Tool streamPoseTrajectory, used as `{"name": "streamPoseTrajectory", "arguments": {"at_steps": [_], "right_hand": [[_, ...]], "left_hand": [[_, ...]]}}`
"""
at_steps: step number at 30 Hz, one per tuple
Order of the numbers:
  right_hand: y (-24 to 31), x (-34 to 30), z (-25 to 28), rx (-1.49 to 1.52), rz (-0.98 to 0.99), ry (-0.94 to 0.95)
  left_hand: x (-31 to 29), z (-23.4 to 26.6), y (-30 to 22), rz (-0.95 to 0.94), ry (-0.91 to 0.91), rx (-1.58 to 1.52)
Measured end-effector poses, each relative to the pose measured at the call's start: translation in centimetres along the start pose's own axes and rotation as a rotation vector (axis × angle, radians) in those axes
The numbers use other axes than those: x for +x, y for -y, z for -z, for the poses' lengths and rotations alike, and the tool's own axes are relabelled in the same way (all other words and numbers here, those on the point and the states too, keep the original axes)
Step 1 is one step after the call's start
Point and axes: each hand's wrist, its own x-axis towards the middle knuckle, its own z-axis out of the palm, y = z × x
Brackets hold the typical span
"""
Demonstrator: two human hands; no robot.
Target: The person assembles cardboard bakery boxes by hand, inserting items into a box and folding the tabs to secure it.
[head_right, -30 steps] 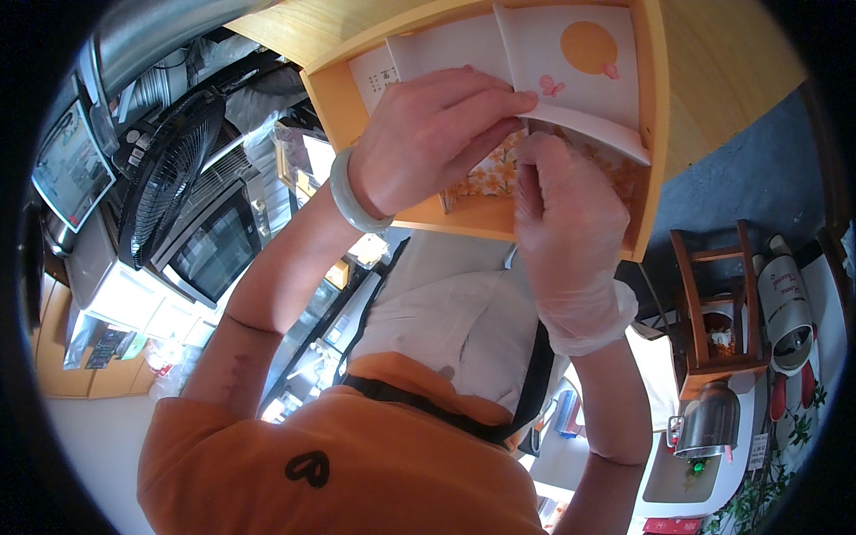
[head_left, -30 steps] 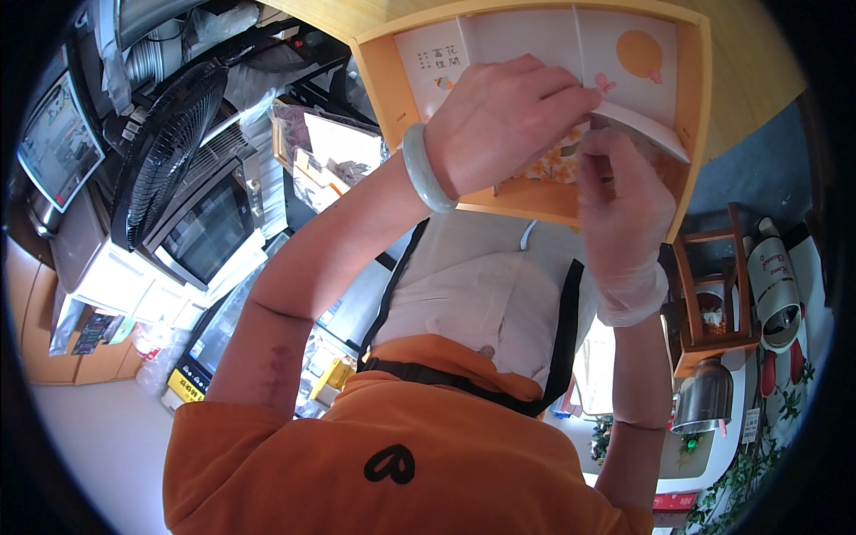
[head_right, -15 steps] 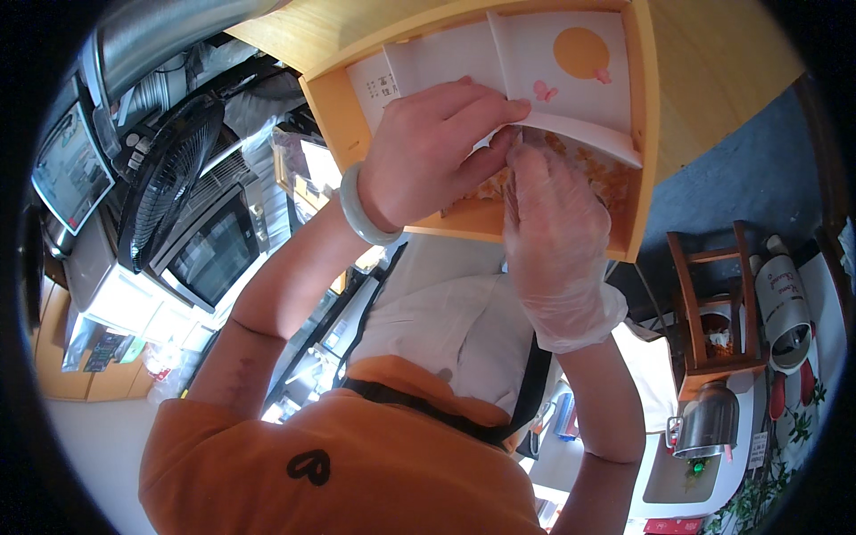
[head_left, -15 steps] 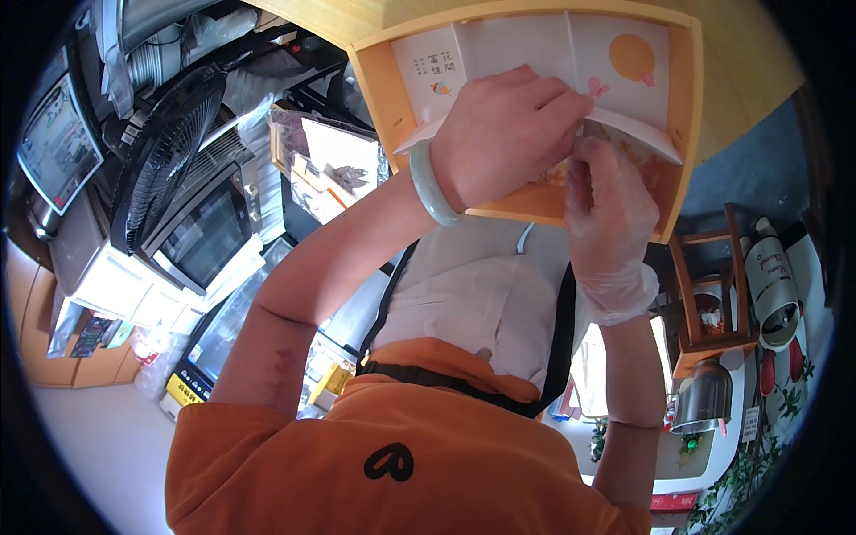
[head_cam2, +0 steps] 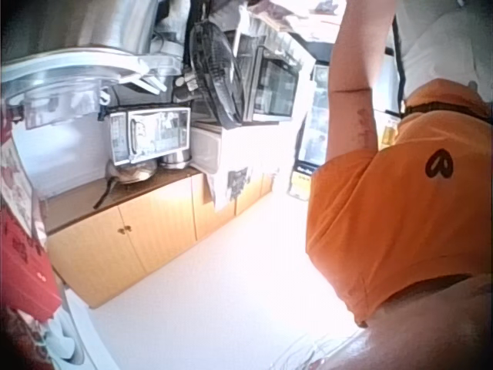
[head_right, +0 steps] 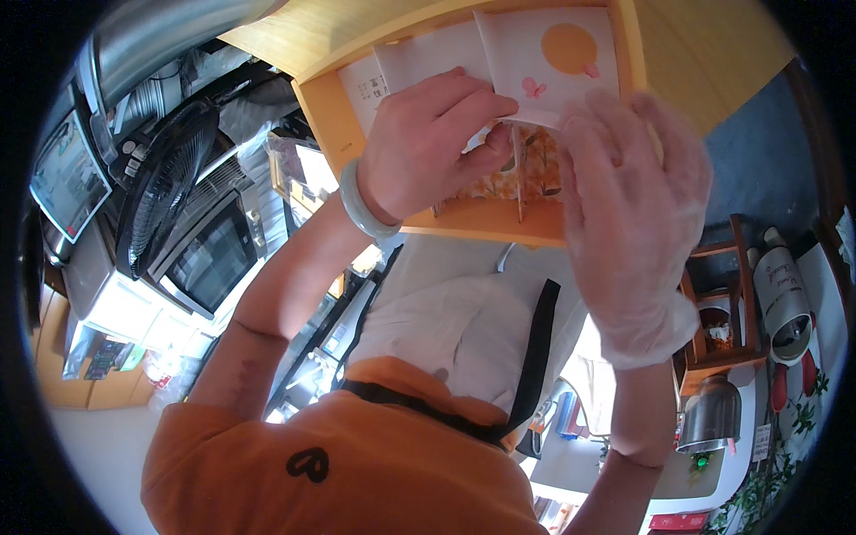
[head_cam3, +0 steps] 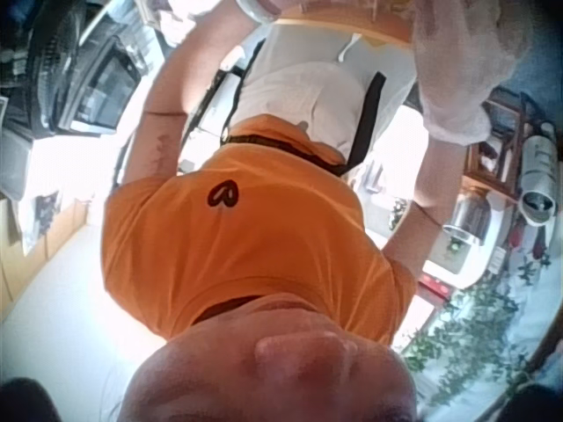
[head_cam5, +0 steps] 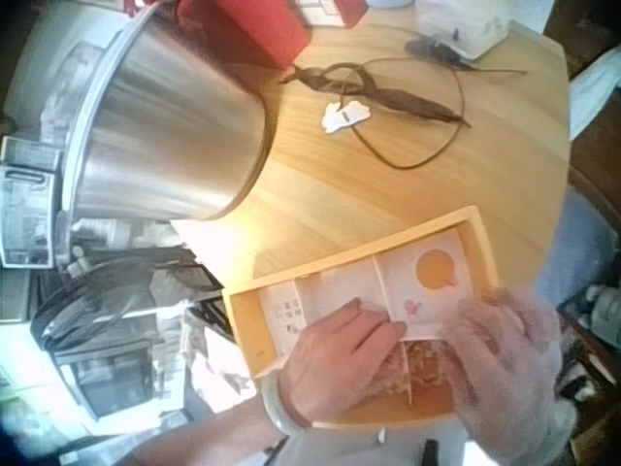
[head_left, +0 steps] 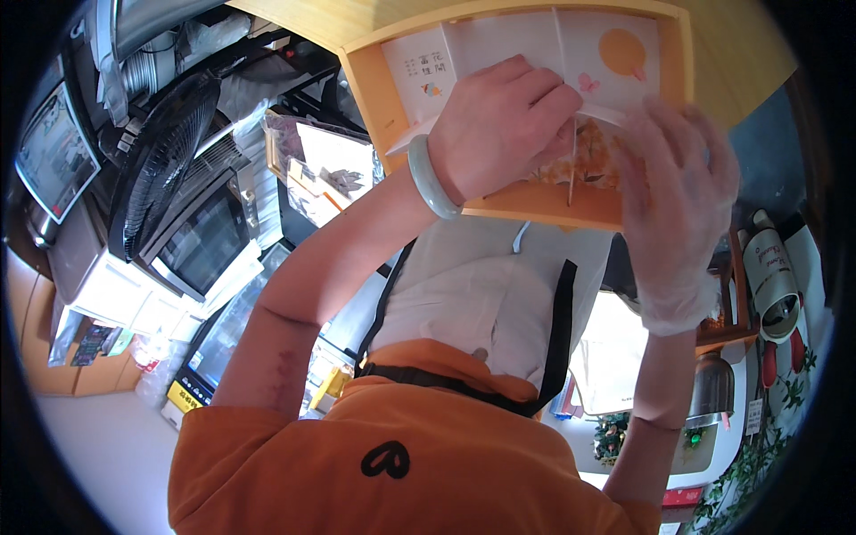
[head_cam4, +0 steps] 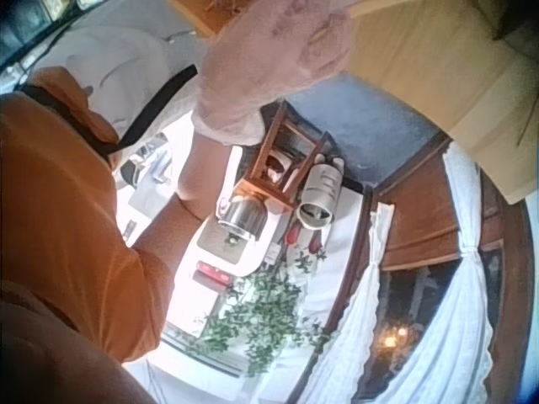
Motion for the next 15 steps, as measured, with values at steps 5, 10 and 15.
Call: {"name": "streamPoseTrajectory", "arguments": {"at_steps": [5, 10, 15], "right_hand": [[-0.4, 0.6, -0.2, -0.021, 0.072, 0.070], [-0.7, 1.0, -0.1, -0.052, 0.088, 0.130], [-1.4, 1.6, -0.4, 0.014, 0.139, 0.100]], "left_hand": [[0.2, -0.4, -0.6, 0.021, -0.008, 0.020], [0.0, -0.5, -1.0, 0.060, -0.004, -0.009], [-0.6, -0.2, -1.2, 0.077, 0.025, -0.071]]}}
